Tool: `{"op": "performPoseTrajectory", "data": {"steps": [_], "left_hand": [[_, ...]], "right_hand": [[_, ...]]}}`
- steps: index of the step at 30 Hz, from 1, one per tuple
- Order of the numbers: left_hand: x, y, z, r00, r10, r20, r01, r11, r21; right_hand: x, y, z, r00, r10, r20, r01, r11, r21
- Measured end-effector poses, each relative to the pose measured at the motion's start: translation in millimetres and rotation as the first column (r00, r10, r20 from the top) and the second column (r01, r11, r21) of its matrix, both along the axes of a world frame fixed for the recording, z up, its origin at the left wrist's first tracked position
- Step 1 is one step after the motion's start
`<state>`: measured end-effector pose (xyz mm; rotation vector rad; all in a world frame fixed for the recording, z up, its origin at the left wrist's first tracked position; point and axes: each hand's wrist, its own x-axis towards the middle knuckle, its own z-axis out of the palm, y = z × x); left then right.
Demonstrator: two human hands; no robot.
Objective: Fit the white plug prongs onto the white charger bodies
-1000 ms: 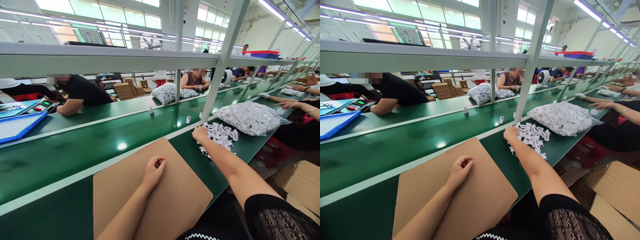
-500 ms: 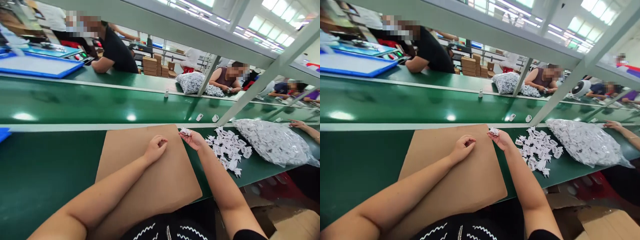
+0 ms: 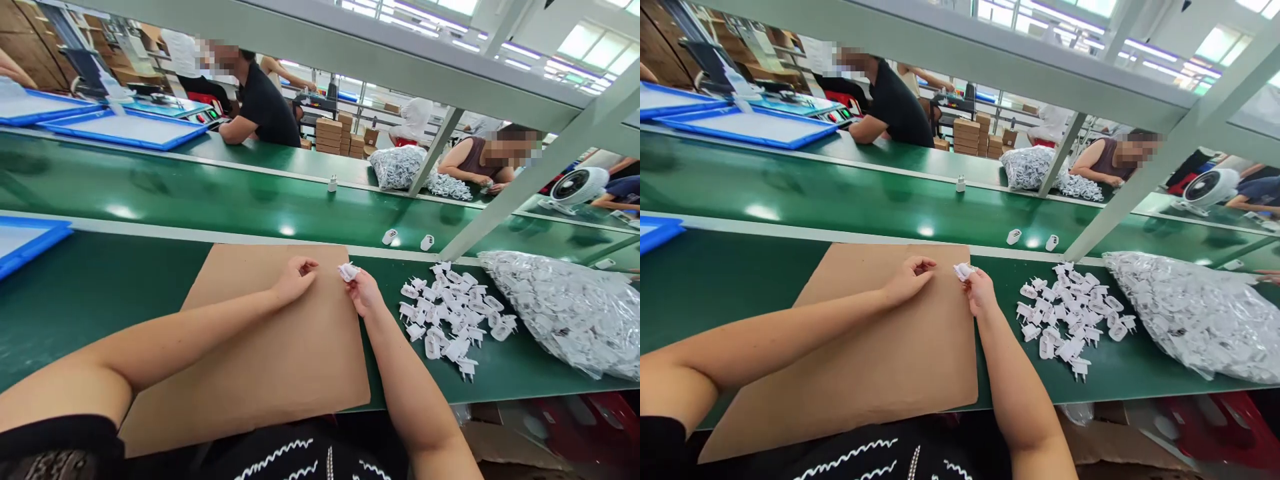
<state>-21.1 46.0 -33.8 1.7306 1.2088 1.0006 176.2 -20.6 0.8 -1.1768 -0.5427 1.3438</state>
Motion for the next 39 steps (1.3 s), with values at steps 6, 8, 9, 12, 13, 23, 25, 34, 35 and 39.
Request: {"op": "performPoseTrajectory", "data": {"steps": [6,8,9,12,13,23,25,34,35,39], "left_hand": [[67,68,45.5,0.981,-0.034,-0.191,0.047,0.997,0.063],[101,90,53.7,0.971,-0.086,-0.224,0.097,0.995,0.039],[118,99,55.0,0.967,-0.106,-0.233,0.114,0.993,0.021],[162,119,50.8,0.955,-0.136,-0.263,0.134,0.991,-0.028],[173,123,48.1,0.952,-0.137,-0.272,0.133,0.991,-0.034],[188,129,34.7,0.949,-0.155,-0.274,0.19,0.976,0.108],[175,121,37.7,0.951,-0.181,-0.249,0.224,0.962,0.159],[20,20,49.4,0.947,-0.262,-0.188,0.305,0.917,0.258],[7,5,49.1,0.937,-0.295,-0.188,0.337,0.906,0.257],[-17,-32,39.0,0.908,-0.385,-0.166,0.414,0.885,0.211]], "right_hand": [[-6,-3,-1.8,0.99,0.045,0.132,-0.049,0.998,0.026],[-9,-6,-0.5,0.983,0.063,0.172,-0.07,0.997,0.03],[-10,-8,0.7,0.976,0.075,0.202,-0.085,0.996,0.038],[-11,-15,5.2,0.884,0.159,0.439,-0.206,0.977,0.06],[-11,-18,6.6,0.822,0.186,0.538,-0.253,0.966,0.054],[-3,-17,3.5,0.628,0.303,0.717,-0.381,0.923,-0.056],[0,-15,2.0,0.638,0.302,0.708,-0.392,0.919,-0.039],[24,-5,11.8,0.689,-0.134,0.712,-0.062,0.968,0.242],[22,-5,13.9,0.715,-0.163,0.68,-0.028,0.965,0.26],[6,-13,21.8,0.686,-0.138,0.714,-0.138,0.939,0.314]]}}
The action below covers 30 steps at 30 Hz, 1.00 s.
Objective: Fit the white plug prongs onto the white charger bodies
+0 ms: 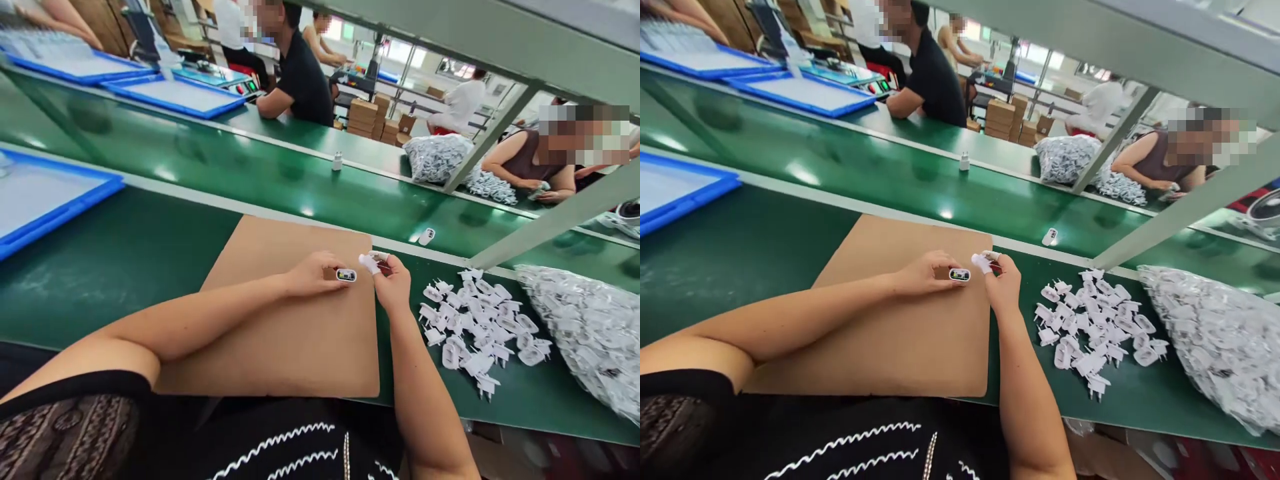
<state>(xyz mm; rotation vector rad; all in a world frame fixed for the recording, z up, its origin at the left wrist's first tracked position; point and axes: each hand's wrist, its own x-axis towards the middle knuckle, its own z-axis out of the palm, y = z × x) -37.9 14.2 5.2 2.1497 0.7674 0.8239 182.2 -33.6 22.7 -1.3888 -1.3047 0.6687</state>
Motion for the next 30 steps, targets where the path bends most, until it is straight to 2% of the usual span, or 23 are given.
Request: {"op": "performPoseTrajectory", "data": {"steps": [3,6,13,23,30], "left_hand": [[1,-4,-13.2,1.0,0.025,-0.003,-0.025,0.999,-0.044],[5,2,-22.1,0.999,0.029,-0.012,-0.03,0.999,-0.034],[5,4,-25.4,0.998,0.024,0.052,-0.022,0.999,-0.047],[4,4,-24.4,0.998,0.025,0.063,-0.021,0.997,-0.07],[5,3,-22.8,0.998,0.027,0.063,-0.022,0.996,-0.085]], "right_hand": [[-10,-10,4.0,0.958,0.146,0.249,-0.167,0.984,0.065],[-14,-17,5.9,0.901,0.195,0.388,-0.243,0.967,0.077],[-17,-20,4.7,0.838,0.205,0.506,-0.263,0.964,0.045],[-25,-20,10.4,0.684,0.13,0.718,-0.251,0.966,0.065],[-24,-20,13.4,0.742,0.152,0.653,-0.26,0.963,0.072]]}}
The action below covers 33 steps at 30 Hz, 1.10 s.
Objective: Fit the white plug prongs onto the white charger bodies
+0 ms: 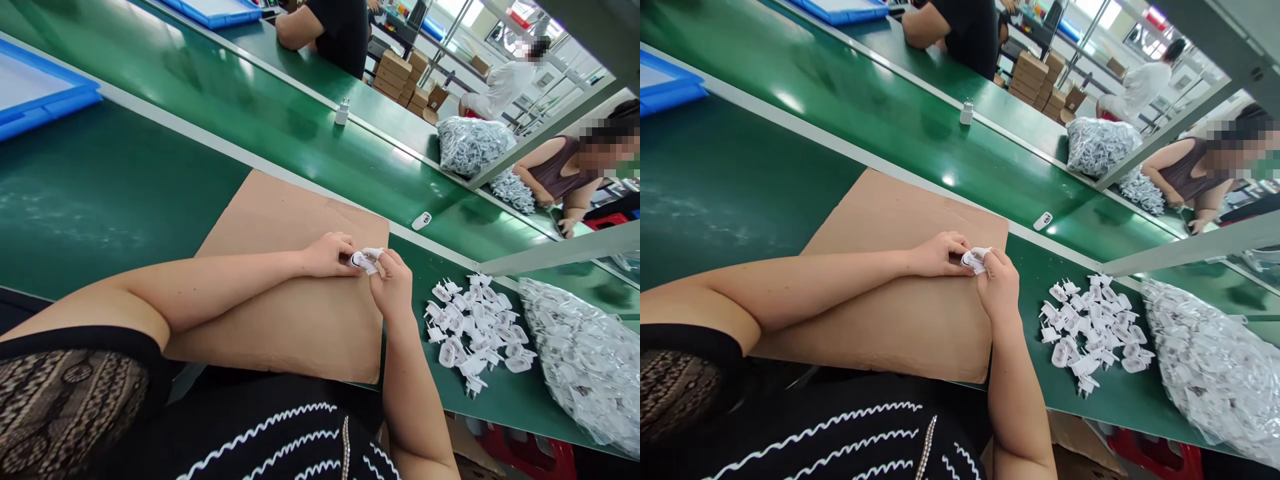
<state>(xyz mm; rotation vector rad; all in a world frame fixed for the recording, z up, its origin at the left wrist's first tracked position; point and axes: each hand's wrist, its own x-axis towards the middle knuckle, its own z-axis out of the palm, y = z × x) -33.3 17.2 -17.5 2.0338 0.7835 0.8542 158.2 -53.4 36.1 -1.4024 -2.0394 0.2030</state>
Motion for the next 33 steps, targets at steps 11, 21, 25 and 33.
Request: {"op": "performPoseTrajectory", "data": {"steps": [11,21,25,33], "left_hand": [[-1,-1,3.3,0.999,-0.01,-0.042,0.01,1.0,-0.01],[-1,1,0.5,0.999,-0.023,-0.025,0.023,0.999,0.027],[-2,0,2.2,0.999,-0.031,-0.031,0.031,0.999,0.022],[-2,2,-2.3,0.999,-0.025,-0.026,0.027,0.998,0.06]], "right_hand": [[-1,0,0.2,0.999,0.036,-0.037,-0.035,0.999,0.03],[-2,0,-0.3,0.998,0.014,0.059,-0.017,0.999,0.048],[-2,-2,-3.4,0.998,-0.003,0.059,-0.002,0.996,0.087],[-6,2,6.8,0.988,-0.028,0.149,0.029,1.0,-0.003]]}}
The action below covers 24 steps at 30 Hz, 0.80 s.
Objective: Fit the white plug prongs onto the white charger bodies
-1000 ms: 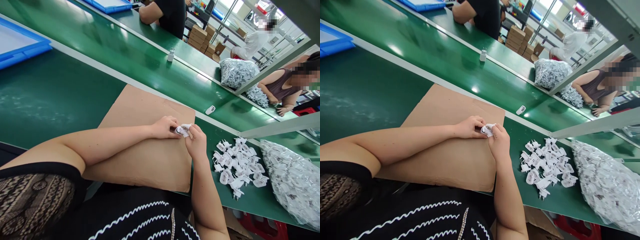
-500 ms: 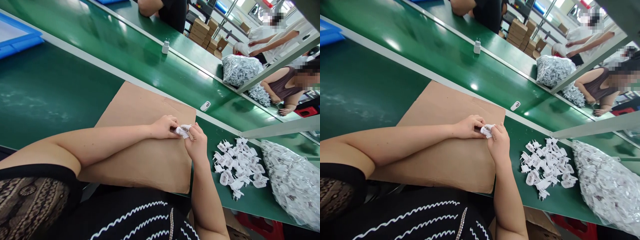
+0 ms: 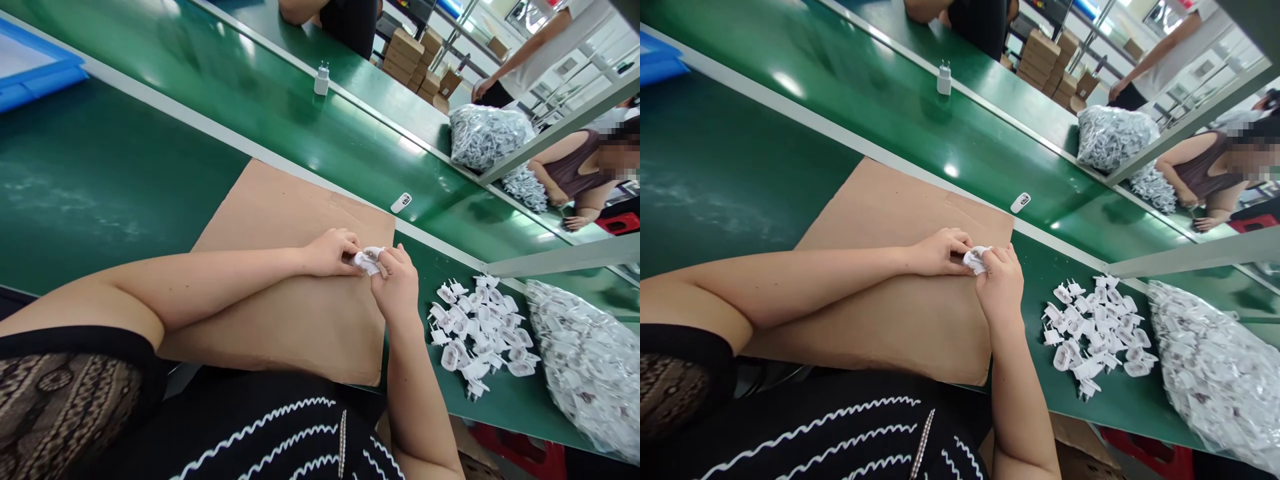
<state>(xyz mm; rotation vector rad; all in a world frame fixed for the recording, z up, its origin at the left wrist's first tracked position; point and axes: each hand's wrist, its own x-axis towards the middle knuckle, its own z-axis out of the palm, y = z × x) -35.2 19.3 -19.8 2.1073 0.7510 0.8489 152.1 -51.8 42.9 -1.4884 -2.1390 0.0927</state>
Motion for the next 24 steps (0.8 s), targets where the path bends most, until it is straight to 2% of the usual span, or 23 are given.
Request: {"op": "performPoseTrajectory", "data": {"steps": [7,11,17,21,24], "left_hand": [[1,1,-2.3,1.0,0.01,0.006,-0.01,1.0,-0.005],[2,2,-2.2,1.0,0.002,-0.003,-0.002,1.0,-0.013],[2,3,-0.2,0.999,0.011,-0.041,-0.012,1.0,-0.023],[1,3,-0.6,1.0,-0.004,-0.025,0.003,1.0,-0.025],[2,4,-1.9,1.0,0.01,-0.021,-0.01,1.0,-0.019]], "right_hand": [[-3,5,13.0,0.984,0.016,0.176,-0.012,1.0,-0.021],[-3,8,17.4,0.979,0.044,0.2,-0.037,0.999,-0.038],[-10,10,27.8,0.935,0.03,0.354,-0.006,0.998,-0.069],[-7,11,29.9,0.949,0.004,0.316,0.031,0.994,-0.103],[-4,10,27.3,0.952,-0.001,0.306,0.022,0.998,-0.064]]}}
